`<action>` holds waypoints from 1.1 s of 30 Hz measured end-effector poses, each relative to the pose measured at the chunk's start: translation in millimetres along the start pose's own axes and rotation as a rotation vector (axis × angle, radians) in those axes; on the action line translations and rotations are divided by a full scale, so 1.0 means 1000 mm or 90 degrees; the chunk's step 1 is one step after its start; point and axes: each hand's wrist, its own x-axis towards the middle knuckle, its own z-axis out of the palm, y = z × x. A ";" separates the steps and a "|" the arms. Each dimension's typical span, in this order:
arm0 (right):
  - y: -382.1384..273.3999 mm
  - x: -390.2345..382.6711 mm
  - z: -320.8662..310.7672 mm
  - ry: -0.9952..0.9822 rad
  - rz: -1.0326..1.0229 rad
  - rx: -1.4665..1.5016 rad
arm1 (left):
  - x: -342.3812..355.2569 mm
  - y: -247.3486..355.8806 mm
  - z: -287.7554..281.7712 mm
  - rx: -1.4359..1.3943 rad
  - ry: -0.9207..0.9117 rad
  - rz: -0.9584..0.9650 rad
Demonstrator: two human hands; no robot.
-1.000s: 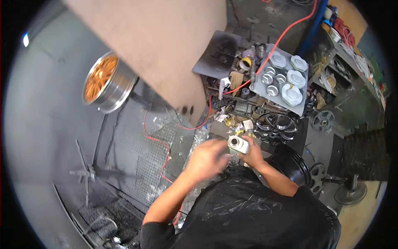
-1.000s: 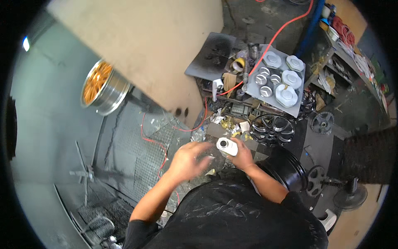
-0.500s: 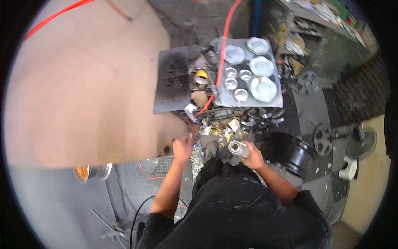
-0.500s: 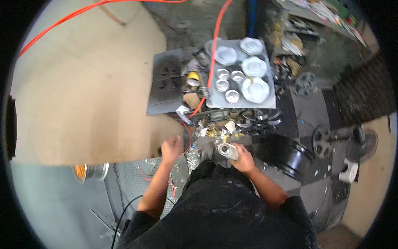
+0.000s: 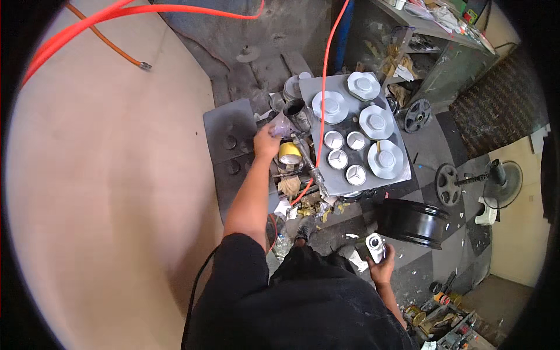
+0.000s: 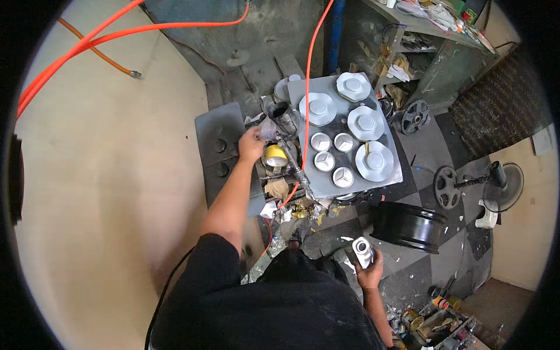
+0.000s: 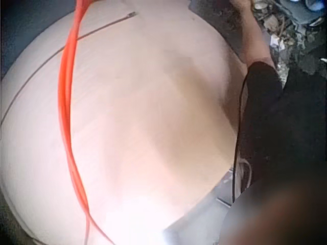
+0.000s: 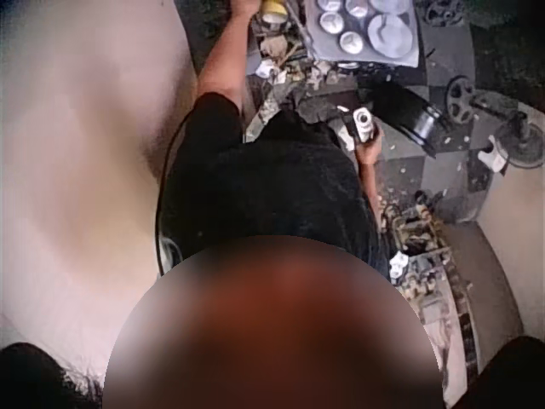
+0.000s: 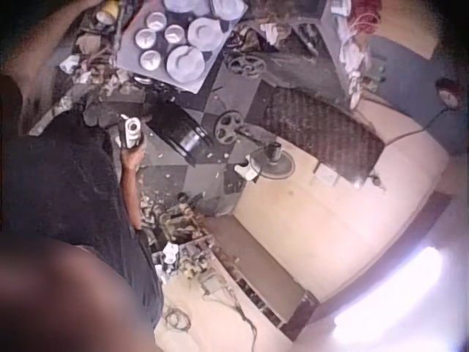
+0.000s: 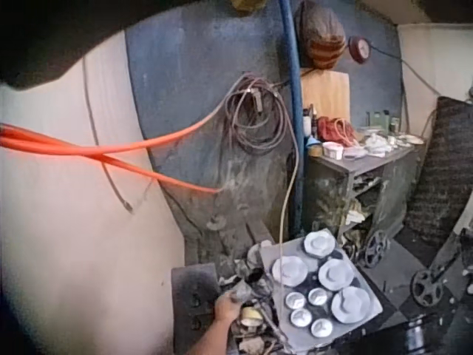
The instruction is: Painting a car wheel rim with a spray gun in a paint booth.
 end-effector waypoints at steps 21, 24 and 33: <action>0.022 -0.067 -0.037 0.201 0.239 0.108 | -0.064 0.049 0.007 -0.158 -0.344 -0.375; 0.027 -0.066 -0.039 0.219 0.231 0.148 | -0.097 0.060 0.036 -0.028 -0.349 -0.308; 0.050 -0.056 -0.043 0.218 0.191 0.159 | -0.121 0.060 0.086 0.048 -0.184 -0.222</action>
